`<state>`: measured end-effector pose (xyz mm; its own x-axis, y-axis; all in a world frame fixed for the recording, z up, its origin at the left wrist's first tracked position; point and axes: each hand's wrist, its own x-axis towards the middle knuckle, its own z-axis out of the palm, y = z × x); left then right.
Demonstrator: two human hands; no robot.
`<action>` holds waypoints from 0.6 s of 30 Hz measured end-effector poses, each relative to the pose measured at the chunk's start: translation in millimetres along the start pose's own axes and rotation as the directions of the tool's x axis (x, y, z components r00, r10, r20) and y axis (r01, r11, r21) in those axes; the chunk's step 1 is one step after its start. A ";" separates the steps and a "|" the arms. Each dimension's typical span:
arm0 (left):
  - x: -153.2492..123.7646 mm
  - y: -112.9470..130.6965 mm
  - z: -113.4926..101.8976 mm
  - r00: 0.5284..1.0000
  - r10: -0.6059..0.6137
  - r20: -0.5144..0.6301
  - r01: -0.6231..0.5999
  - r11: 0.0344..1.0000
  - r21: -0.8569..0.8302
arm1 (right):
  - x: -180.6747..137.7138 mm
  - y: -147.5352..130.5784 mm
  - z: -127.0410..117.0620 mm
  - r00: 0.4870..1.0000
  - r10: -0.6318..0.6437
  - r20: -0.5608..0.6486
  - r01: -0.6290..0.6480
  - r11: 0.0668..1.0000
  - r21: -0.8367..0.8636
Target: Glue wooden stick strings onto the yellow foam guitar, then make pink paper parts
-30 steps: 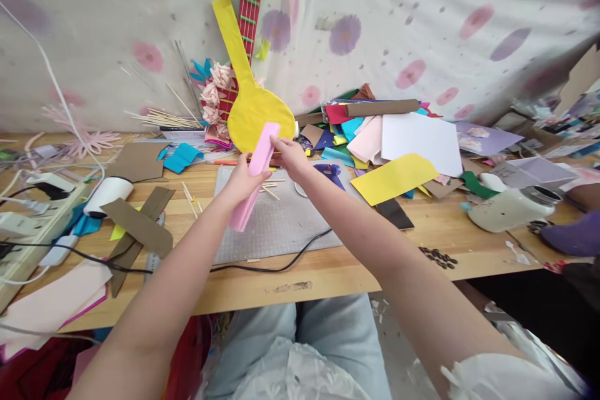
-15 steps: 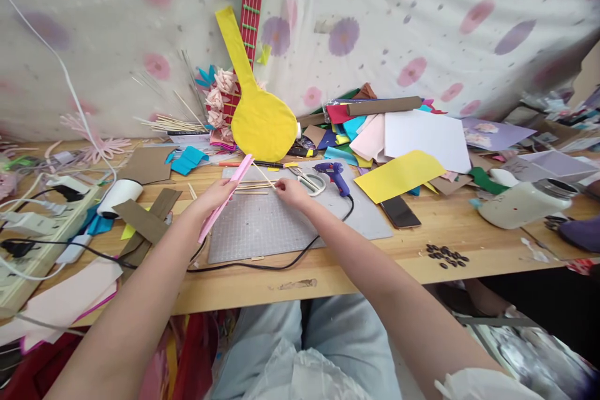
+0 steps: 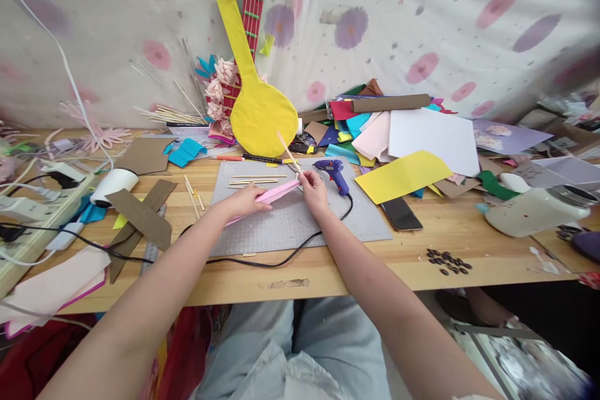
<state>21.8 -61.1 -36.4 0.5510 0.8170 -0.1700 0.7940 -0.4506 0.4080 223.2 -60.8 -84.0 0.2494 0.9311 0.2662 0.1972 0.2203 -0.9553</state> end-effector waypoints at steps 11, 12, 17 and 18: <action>23.9 -5.5 -3.8 0.997 -0.020 -0.074 0.034 0.981 0.190 | -15.1 -14.8 -3.5 0.956 -0.222 0.191 0.274 0.909 -0.314; 25.5 -5.0 -4.0 0.998 -0.016 -0.060 0.027 0.981 0.191 | -16.5 -17.1 -3.4 0.955 -0.250 0.157 0.292 0.880 -0.375; 31.1 -5.0 -6.4 1.000 0.000 -0.004 0.000 0.983 0.185 | -22.2 -20.6 -0.2 0.926 -0.274 0.259 0.367 0.812 -0.454; 31.2 -6.3 -7.1 1.000 -0.010 -0.018 0.014 0.980 0.200 | -22.9 -19.9 0.5 0.925 -0.246 0.290 0.359 0.815 -0.455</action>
<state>32.2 -30.2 -37.9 0.5381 0.8279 -0.1580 0.8368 -0.5023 0.2179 213.1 -86.4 -71.2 -0.0925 0.8911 0.4443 0.6816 0.3819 -0.6242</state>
